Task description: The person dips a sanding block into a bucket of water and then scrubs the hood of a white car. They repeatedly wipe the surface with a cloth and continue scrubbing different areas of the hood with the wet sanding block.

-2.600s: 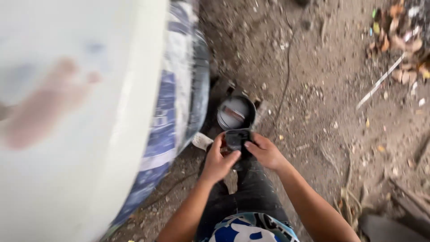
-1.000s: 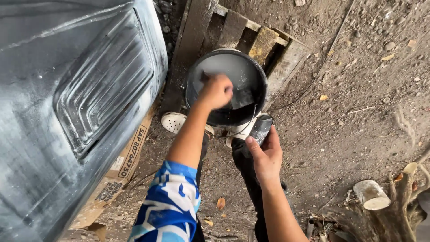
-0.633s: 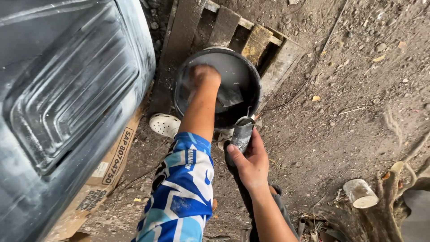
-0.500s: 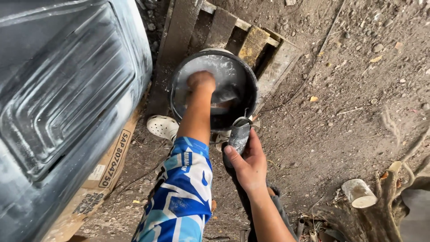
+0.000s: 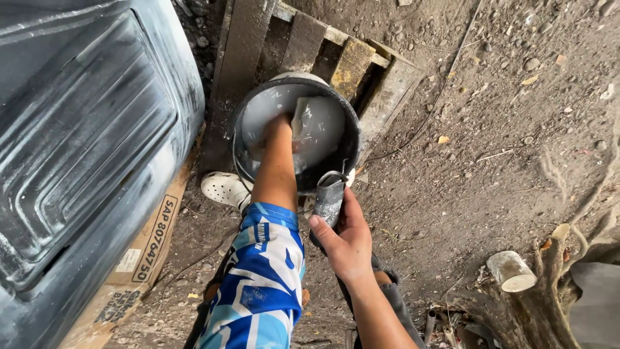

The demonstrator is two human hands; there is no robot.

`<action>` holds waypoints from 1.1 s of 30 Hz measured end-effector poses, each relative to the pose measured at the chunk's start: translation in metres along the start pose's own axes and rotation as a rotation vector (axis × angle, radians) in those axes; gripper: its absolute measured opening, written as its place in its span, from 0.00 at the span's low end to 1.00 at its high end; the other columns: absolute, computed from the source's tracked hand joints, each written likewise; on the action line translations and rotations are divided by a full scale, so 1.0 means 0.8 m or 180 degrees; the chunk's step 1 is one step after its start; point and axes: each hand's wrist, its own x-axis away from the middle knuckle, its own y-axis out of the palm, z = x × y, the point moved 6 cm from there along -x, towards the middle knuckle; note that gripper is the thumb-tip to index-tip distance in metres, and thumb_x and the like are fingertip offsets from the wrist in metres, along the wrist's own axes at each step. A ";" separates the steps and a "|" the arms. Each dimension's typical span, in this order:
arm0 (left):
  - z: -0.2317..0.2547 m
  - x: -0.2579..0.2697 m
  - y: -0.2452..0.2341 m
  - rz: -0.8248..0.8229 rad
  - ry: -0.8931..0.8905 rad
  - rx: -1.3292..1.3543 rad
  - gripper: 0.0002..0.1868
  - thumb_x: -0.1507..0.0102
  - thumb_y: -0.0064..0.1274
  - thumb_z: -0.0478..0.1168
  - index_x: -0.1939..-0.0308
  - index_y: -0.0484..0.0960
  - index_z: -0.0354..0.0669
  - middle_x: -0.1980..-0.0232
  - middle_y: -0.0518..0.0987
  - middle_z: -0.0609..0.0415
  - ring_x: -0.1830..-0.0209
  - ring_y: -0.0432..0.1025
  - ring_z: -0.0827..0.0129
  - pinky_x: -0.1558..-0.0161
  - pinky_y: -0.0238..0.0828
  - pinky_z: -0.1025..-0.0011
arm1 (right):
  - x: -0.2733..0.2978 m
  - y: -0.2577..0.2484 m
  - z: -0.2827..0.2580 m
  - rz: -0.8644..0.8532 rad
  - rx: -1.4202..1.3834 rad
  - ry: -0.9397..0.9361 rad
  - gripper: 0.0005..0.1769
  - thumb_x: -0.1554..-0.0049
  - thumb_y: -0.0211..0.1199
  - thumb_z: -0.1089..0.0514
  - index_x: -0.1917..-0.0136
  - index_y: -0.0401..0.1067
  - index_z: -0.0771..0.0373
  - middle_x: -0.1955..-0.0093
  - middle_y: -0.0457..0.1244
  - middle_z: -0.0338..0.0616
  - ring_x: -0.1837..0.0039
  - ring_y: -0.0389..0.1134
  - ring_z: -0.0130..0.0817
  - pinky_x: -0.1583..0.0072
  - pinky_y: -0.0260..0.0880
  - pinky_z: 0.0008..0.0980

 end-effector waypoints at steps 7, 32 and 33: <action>-0.023 0.025 -0.007 0.0465 -0.0065 0.0484 0.14 0.36 0.50 0.44 0.50 0.82 0.42 0.45 0.80 0.37 0.44 0.75 0.43 0.44 0.73 0.50 | -0.002 0.001 -0.006 0.0055 -0.0125 0.0091 0.45 0.45 0.69 0.64 0.20 0.52 0.67 0.35 0.63 0.42 0.38 0.66 0.28 0.36 0.67 0.31; -0.101 0.293 -0.145 0.0907 0.1054 0.3320 0.15 0.31 0.51 0.38 0.43 0.75 0.32 0.48 0.83 0.46 0.48 0.78 0.63 0.45 0.75 0.67 | 0.010 0.024 -0.094 -0.0074 0.2339 -0.1490 0.44 0.57 0.73 0.63 0.28 0.63 0.58 0.30 0.59 0.54 0.29 0.62 0.52 0.30 0.63 0.44; -0.100 0.295 -0.140 0.0592 0.1268 0.3562 0.15 0.28 0.50 0.40 0.43 0.77 0.31 0.47 0.83 0.46 0.47 0.75 0.63 0.45 0.74 0.68 | 0.013 0.029 -0.101 -0.0099 0.2549 -0.1709 0.43 0.60 0.73 0.64 0.30 0.66 0.56 0.29 0.57 0.58 0.27 0.59 0.58 0.29 0.61 0.48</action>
